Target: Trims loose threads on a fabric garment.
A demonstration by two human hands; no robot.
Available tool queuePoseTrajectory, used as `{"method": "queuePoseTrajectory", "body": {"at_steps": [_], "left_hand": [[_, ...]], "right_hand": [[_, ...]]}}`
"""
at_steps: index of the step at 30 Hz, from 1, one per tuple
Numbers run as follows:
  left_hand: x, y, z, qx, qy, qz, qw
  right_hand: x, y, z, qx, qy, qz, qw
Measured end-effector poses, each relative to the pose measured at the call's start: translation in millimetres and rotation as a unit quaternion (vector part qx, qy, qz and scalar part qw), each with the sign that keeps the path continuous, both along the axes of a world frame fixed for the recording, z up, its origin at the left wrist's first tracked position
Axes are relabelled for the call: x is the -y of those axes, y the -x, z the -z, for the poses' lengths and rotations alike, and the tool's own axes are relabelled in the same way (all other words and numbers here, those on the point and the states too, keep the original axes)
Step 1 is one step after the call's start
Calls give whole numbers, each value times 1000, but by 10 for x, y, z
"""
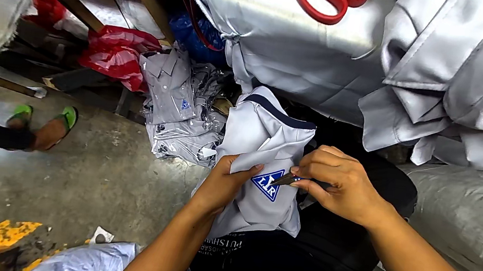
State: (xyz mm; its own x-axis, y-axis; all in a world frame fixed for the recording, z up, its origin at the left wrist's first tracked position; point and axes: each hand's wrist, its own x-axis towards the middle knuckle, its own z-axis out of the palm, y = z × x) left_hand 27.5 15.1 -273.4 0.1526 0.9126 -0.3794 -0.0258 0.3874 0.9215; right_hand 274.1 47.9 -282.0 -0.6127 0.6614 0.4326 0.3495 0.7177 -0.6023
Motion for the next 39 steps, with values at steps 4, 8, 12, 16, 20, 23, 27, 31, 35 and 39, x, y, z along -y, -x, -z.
{"method": "queuePoseTrajectory", "body": {"at_steps": [4,8,12,16,20,23,27,31,35,39], "left_hand": [[-2,-1,7,1,1,-2,1000],[2,-16,-12,9,7,-9,1000],[-2,-16,-27,7,11,-14,1000],[-5,-22,-29,7,10,-12,1000],[-3,-18,-28,7,5,-10,1000],[1,-16,-33,7,4,-13,1000],[5,-6,-17,3,-5,-12,1000],[6,-4,-23,10,-3,-12,1000],[4,-4,-17,9,-3,-7,1000],[6,-10,-26,11,1,-13,1000]], "right_hand": [[-2,4,-1,-1,2,2,1000],[25,-2,5,-9,-9,16,1000],[56,-33,-26,-14,-29,45,998],[63,-42,-42,-13,-34,38,999],[55,-38,-47,-7,-43,36,998],[52,-28,-52,-4,-51,35,998],[54,-18,-45,-7,-57,34,998],[54,-19,-53,-12,-56,35,998],[47,-20,-51,-4,-57,34,998],[47,-17,-48,-2,-62,36,997]]}}
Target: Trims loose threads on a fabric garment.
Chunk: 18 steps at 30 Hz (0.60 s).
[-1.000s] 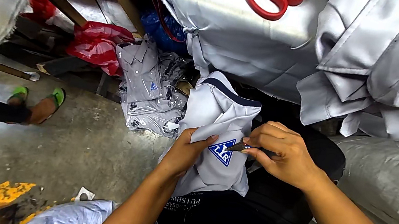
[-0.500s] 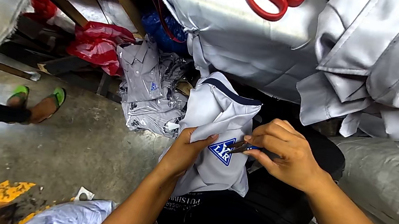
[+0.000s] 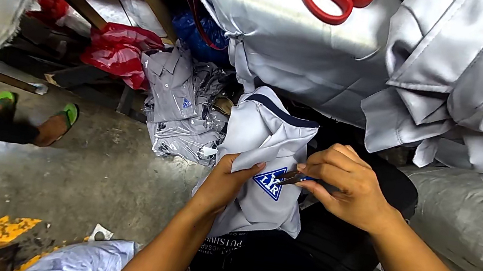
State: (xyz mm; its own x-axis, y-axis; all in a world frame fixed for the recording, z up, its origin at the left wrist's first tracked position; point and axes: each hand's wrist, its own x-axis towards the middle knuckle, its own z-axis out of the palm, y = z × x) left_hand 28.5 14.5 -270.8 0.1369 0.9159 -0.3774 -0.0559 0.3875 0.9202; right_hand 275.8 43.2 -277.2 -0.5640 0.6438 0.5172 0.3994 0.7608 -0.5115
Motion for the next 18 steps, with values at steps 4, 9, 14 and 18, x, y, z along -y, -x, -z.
{"method": "queuePoseTrajectory", "body": {"at_steps": [4,9,14,18], "left_hand": [[1,-4,2,-1,2,0,1000],[4,-5,-4,-4,2,-1,1000],[4,-7,10,-5,-1,1,1000],[9,-4,7,-13,-8,0,1000]], "right_hand": [[14,16,13,0,-4,4,1000],[20,-3,-3,2,-4,4,1000],[27,1,-10,11,-11,6,1000],[37,18,-6,11,-21,7,1000]]}}
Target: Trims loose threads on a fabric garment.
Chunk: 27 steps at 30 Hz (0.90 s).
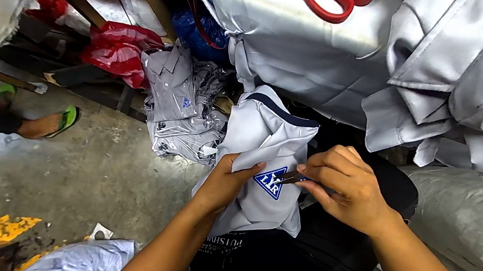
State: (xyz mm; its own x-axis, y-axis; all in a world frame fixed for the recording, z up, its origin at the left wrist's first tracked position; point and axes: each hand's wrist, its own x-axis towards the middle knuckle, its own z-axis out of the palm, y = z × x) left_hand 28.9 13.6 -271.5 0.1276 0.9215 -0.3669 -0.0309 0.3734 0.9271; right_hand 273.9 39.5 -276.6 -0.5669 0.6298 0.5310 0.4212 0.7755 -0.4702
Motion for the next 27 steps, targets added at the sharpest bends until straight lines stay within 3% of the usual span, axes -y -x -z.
{"method": "queuePoseTrajectory", "body": {"at_steps": [4,10,16,27], "left_hand": [[2,6,2,11,4,-7,1000],[53,-24,44,20,-40,-12,999],[37,-20,39,15,-19,-18,1000],[23,-33,28,12,-9,-15,1000]], "right_hand": [[2,16,89,-50,35,4,998],[49,75,191,-140,177,16,974],[48,-2,72,-89,116,31,989],[48,-13,16,-17,116,18,993]]}}
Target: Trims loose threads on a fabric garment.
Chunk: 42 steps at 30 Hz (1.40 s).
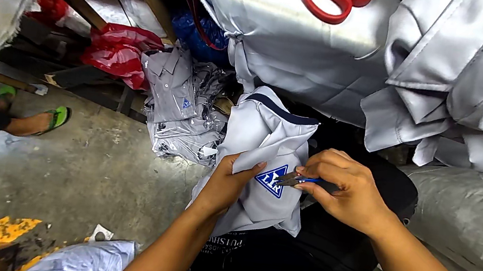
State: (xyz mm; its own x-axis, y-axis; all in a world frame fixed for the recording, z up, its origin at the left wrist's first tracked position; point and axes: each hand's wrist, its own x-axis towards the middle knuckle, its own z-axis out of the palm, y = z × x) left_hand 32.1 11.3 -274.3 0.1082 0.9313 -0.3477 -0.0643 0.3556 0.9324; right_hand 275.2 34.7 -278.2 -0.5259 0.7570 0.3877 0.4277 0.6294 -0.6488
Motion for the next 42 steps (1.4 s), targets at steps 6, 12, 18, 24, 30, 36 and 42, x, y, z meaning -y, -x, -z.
{"method": "queuePoseTrajectory", "body": {"at_steps": [6,12,18,24,30,36,42], "left_hand": [[-3,-17,-3,0,8,-3,1000],[-11,-17,3,-1,5,2,1000],[-22,-11,-27,-5,11,2,1000],[-25,-4,-15,-1,15,4,1000],[-12,-9,-2,6,22,-1,1000],[-16,-14,-22,-1,25,8,1000],[-11,12,-19,29,39,15,999]], "right_hand": [[-15,-8,-10,17,-29,-12,999],[-46,-21,-3,22,-33,-23,999],[-64,-28,-3,9,-16,-26,999],[-64,-26,13,11,-21,-29,999],[-78,-63,-17,-8,1,-31,999],[-93,-45,-15,4,-5,-38,999],[-104,-37,33,1,3,-40,999]]}}
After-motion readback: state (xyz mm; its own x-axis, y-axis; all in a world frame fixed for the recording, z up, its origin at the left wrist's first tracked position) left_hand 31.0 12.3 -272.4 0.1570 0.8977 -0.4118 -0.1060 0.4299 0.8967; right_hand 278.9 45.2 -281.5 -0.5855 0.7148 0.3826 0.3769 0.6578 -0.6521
